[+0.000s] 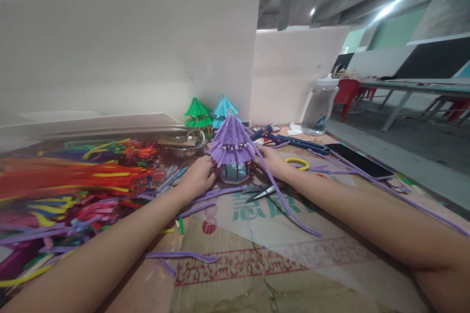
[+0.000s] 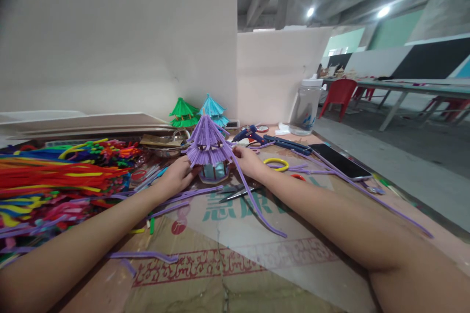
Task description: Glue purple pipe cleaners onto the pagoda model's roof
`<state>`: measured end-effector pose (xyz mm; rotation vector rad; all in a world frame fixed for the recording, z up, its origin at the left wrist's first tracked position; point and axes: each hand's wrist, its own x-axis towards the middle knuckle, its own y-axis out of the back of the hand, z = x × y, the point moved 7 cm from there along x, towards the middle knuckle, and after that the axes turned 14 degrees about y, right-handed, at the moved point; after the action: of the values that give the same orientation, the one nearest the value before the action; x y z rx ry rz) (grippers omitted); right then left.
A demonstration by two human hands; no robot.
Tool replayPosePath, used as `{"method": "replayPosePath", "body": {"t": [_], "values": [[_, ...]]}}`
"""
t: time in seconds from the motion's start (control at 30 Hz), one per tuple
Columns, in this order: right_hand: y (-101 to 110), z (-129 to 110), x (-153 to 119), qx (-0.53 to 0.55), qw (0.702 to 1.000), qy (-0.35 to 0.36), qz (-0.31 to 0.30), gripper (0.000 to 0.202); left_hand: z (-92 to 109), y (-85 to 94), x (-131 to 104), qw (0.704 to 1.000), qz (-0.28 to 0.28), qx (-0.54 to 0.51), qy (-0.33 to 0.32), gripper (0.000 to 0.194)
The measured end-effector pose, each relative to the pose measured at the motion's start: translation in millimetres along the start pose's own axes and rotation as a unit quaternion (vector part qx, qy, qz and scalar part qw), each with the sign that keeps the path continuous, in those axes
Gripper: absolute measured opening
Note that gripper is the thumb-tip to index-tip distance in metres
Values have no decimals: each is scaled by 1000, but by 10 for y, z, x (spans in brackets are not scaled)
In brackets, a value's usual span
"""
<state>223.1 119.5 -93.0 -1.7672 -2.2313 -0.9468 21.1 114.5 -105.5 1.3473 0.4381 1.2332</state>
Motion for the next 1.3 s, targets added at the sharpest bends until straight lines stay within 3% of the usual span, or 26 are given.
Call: {"method": "replayPosePath", "body": {"t": [0.3, 0.63, 0.8, 0.87, 0.97, 1.07, 1.13, 1.3], "values": [[50, 249, 42, 47, 997, -15, 62, 17, -59, -10, 44, 999, 4, 9, 31, 22], [-17, 112, 3, 9, 1000, -15, 23, 8, -82, 6, 59, 997, 2, 35, 73, 19], [238, -120, 96, -20, 999, 11, 40, 17, -74, 60, 75, 994, 5, 50, 95, 22], [350, -267, 135, -38, 999, 16, 11, 30, -76, 64, 79, 994, 3, 54, 97, 23], [373, -462, 122, -58, 994, -3, -90, 46, -86, 55, 81, 994, 0, 58, 95, 22], [207, -627, 2, -102, 966, -5, -236, 50, -91, 50, 74, 994, -1, 60, 93, 22], [77, -718, -87, -133, 945, 12, -298, 45, -91, 53, 65, 993, -2, 64, 95, 23], [-156, -835, -210, -88, 954, -10, -287, 32, -103, 50, 46, 992, -6, 78, 104, 22]]}}
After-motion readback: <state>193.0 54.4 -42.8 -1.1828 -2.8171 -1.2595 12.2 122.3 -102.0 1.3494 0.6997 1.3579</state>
